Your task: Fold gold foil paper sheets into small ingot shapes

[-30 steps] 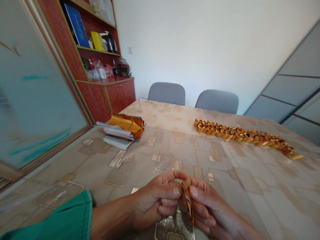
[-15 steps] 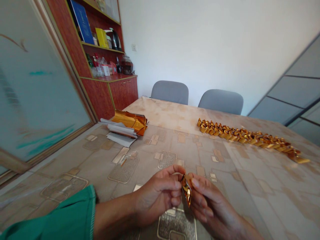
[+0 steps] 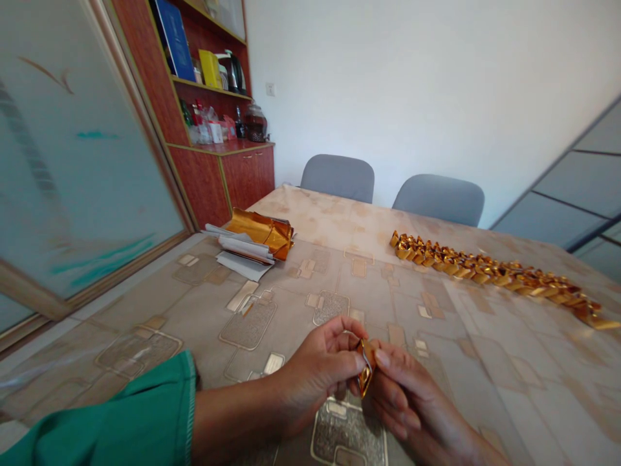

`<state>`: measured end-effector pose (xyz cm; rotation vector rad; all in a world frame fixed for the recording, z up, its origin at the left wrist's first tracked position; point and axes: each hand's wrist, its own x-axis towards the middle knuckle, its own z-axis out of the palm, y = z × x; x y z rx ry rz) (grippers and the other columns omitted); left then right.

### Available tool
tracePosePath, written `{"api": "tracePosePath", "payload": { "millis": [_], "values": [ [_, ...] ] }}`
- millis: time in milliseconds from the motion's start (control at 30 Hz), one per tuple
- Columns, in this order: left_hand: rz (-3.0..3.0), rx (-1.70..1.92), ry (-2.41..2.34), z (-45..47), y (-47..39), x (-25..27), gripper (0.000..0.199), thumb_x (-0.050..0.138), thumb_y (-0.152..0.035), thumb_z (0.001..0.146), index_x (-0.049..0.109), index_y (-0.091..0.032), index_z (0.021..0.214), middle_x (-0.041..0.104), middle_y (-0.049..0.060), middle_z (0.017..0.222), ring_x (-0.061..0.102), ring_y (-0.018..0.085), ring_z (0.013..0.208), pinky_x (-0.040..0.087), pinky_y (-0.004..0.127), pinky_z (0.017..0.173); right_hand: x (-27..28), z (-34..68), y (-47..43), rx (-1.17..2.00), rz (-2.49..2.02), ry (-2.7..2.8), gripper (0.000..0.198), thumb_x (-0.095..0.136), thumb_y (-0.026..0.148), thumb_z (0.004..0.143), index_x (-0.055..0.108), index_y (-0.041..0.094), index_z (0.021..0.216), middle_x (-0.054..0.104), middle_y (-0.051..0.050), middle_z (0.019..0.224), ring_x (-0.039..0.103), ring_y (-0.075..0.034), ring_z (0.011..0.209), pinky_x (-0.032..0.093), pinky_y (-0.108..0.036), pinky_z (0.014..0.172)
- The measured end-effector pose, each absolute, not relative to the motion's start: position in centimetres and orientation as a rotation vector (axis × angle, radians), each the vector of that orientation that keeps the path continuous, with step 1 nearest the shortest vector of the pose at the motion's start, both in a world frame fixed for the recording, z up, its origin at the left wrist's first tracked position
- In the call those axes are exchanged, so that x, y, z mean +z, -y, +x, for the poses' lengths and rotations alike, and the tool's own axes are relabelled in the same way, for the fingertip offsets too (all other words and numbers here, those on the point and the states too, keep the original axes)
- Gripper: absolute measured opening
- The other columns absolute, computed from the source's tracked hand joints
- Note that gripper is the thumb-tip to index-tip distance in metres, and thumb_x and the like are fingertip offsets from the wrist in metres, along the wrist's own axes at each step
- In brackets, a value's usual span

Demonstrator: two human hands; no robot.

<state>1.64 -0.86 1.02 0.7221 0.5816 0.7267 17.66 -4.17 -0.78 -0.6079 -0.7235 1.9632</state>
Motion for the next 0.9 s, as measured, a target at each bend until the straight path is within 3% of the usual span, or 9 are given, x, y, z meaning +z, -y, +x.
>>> {"api": "tracePosePath", "payload": {
  "millis": [333,633,900],
  "values": [
    [0.723,0.737,-0.595,1.67,0.66,1.55,0.041,0.082,-0.024,0.062,0.054,-0.017,0.091,0.06,-0.005,0.071,0.052,0.006,0.056,0.038,0.022,0.056,-0.93,17.72,4.27,1.949,-0.637,0.768,0.04,0.061,0.036,0.095,0.059,0.017,0.06,0.032,0.011,0.038,0.02,-0.005,0.033,0.025,-0.016,0.036],
    [0.746,0.725,-0.654,1.71,0.75,1.33,0.038,0.082,-0.025,0.063,0.056,-0.017,0.09,0.06,-0.006,0.068,0.052,0.007,0.053,0.035,0.021,0.052,-1.11,17.89,4.25,1.989,-0.64,0.769,0.048,0.063,0.038,0.093,0.051,0.018,0.052,0.031,0.01,0.038,0.023,-0.005,0.036,0.024,-0.019,0.039],
    [0.445,0.657,-0.433,1.37,0.28,0.78,0.044,0.09,-0.021,0.062,0.063,-0.014,0.096,0.065,0.0,0.079,0.057,0.005,0.061,0.043,0.018,0.059,-0.77,18.17,4.17,1.946,-0.621,0.735,0.037,0.062,0.033,0.094,0.06,0.016,0.061,0.031,0.011,0.039,0.019,-0.005,0.036,0.022,-0.017,0.037]
  ]
}}
